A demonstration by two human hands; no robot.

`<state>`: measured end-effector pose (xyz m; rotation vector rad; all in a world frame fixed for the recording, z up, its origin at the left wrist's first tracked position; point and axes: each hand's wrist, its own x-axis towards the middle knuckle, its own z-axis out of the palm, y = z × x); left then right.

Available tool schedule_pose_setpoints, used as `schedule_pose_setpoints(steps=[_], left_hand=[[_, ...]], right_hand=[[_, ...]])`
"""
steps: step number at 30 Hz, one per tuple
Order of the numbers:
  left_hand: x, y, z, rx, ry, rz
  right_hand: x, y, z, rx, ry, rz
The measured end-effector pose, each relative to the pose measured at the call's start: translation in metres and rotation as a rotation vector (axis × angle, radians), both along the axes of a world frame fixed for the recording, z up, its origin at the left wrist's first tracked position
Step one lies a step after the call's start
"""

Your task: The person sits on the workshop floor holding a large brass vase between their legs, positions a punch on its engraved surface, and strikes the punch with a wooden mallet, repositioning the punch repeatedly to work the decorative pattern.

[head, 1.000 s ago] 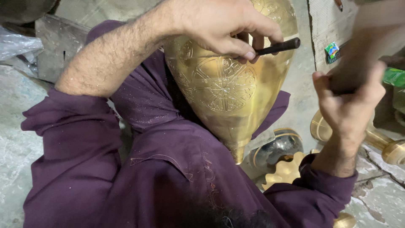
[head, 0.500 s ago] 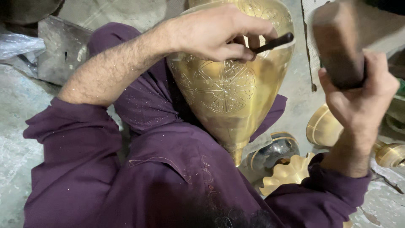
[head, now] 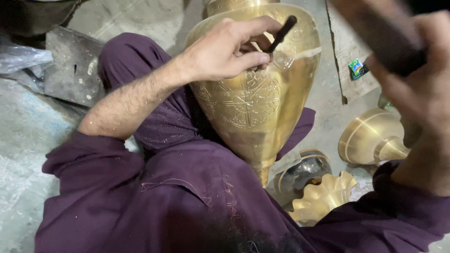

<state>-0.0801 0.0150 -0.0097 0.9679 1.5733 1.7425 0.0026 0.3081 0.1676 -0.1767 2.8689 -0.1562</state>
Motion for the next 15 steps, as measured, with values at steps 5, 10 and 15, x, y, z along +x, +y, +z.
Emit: schedule_pose_setpoints(steps=[5,10,15], left_hand=[[0.008,-0.004,0.001,0.023,0.056,0.104],[0.021,-0.007,0.005,0.02,-0.087,0.168],[0.04,-0.007,0.005,-0.015,-0.232,0.349]], right_hand=[[-0.014,0.007,0.001,-0.166,-0.07,-0.029],[-0.017,0.007,0.002,-0.246,-0.002,0.084],[-0.038,-0.011,0.005,0.331,-0.106,0.172]])
